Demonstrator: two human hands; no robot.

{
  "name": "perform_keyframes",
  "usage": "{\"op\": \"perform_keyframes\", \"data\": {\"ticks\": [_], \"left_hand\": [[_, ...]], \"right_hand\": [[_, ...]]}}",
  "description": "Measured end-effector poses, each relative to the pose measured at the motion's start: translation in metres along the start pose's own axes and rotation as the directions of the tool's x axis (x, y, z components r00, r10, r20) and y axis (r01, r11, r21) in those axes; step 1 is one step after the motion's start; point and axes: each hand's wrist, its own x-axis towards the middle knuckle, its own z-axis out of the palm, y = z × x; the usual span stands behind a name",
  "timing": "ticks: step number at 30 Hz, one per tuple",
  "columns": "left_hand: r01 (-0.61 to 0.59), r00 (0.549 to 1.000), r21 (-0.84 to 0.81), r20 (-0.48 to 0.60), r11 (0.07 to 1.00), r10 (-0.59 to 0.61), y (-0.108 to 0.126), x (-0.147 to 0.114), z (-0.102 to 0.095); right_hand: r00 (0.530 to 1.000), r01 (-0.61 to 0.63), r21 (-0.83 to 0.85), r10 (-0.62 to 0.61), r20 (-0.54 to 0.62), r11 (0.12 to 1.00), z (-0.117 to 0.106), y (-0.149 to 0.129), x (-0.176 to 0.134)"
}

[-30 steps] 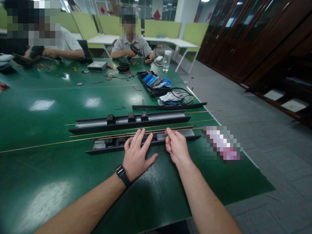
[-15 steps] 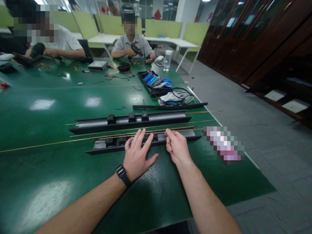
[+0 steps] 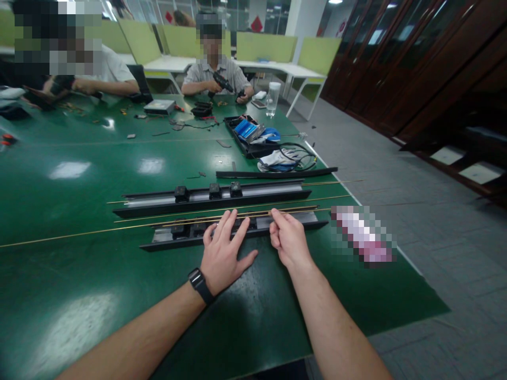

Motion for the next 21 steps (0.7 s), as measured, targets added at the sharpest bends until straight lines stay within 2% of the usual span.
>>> {"op": "perform_keyframes", "data": {"ticks": [21], "left_hand": [[0.000, 1.000, -0.001, 0.005, 1.000, 0.000, 0.0000, 0.0004, -0.0019]], "right_hand": [[0.999, -0.008, 0.034, 0.009, -0.033, 0.999, 0.0012, 0.0013, 0.0013]]}}
